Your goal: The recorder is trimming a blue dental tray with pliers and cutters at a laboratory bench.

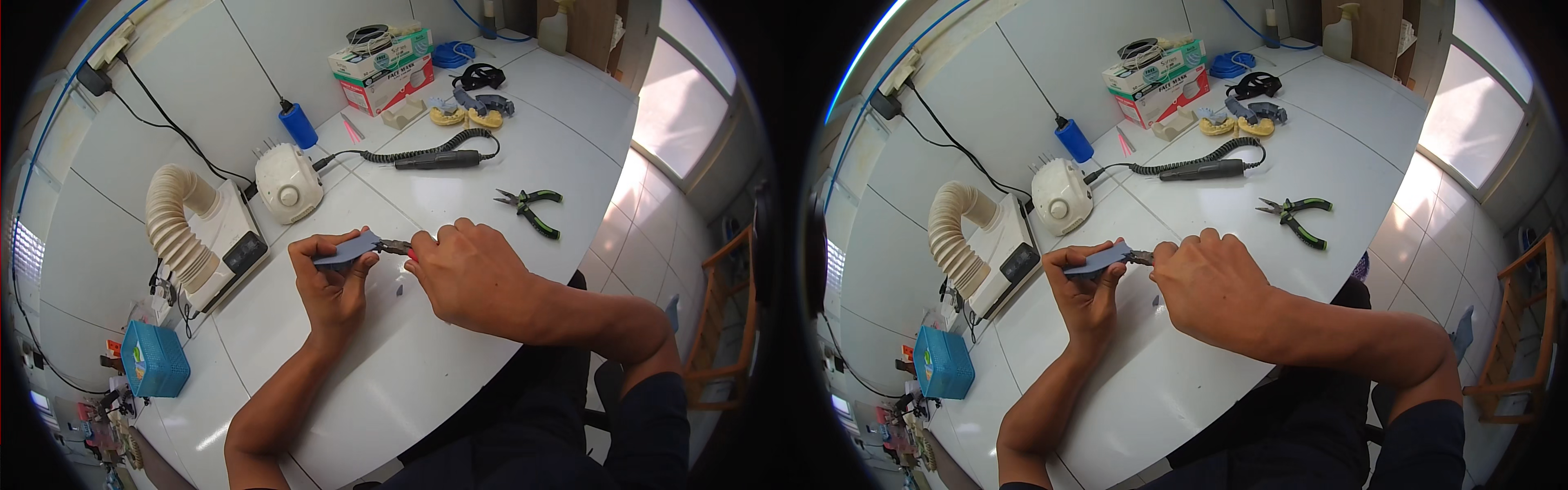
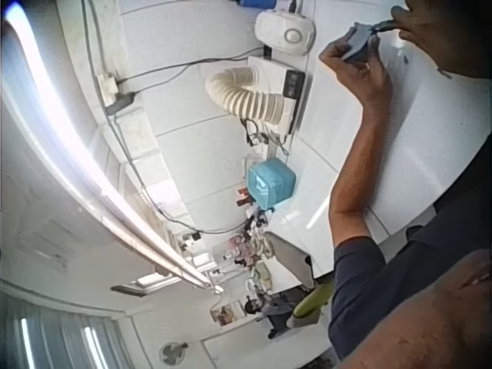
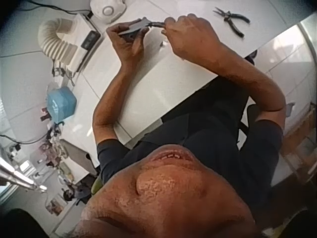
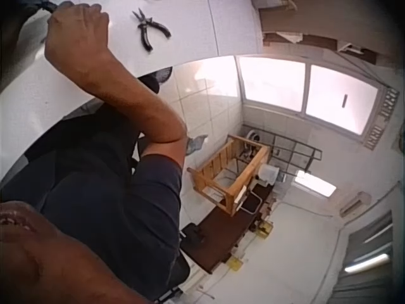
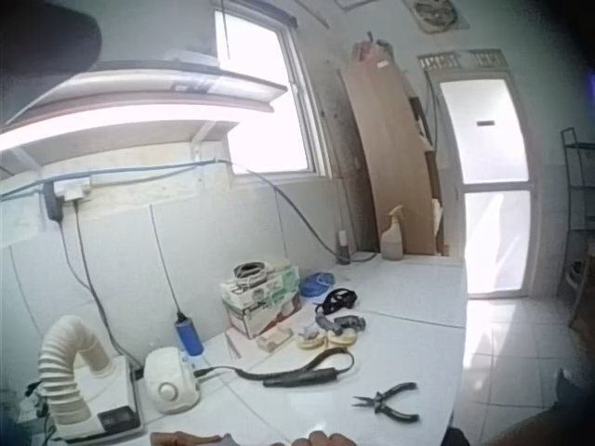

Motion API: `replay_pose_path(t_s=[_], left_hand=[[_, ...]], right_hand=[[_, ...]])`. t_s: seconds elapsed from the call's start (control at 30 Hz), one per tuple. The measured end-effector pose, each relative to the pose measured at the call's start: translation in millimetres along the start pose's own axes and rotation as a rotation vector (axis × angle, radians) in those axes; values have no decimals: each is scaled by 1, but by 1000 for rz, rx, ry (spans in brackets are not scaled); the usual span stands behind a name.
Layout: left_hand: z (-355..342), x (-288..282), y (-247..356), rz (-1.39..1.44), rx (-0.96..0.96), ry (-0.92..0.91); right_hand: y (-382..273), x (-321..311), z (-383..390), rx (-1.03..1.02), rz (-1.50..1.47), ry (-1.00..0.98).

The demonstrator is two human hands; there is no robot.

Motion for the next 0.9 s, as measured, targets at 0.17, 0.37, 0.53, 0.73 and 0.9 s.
replay_pose_path(t_s=[0.17,0.37,0.53,0.73,0.9], left_hand=[[0,-1,1,4,27,16],[1,-1,-1,15,-28,-2],[1,2,-1,16,-25,-22],[-1,-2,0,-7,18,-65],[-7,2,2,74,-33,-114]], right_hand=[[2,3,-3,-40,7,4],[4,4,-3,-76,9,4],[10,2,-2,-126,7,43],[16,-4,-2,-151,-68,28],[28,-6,1,-115,-195,-78]])
Point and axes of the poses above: each hand's wrist, its own z-axis away from the middle knuckle, its own x-axis out of the palm, y = z × x, the point moved 8 cm from there along -z, towards the middle knuckle, and after that the axes turned 7 degrees about -z, right-handed, at the moved point
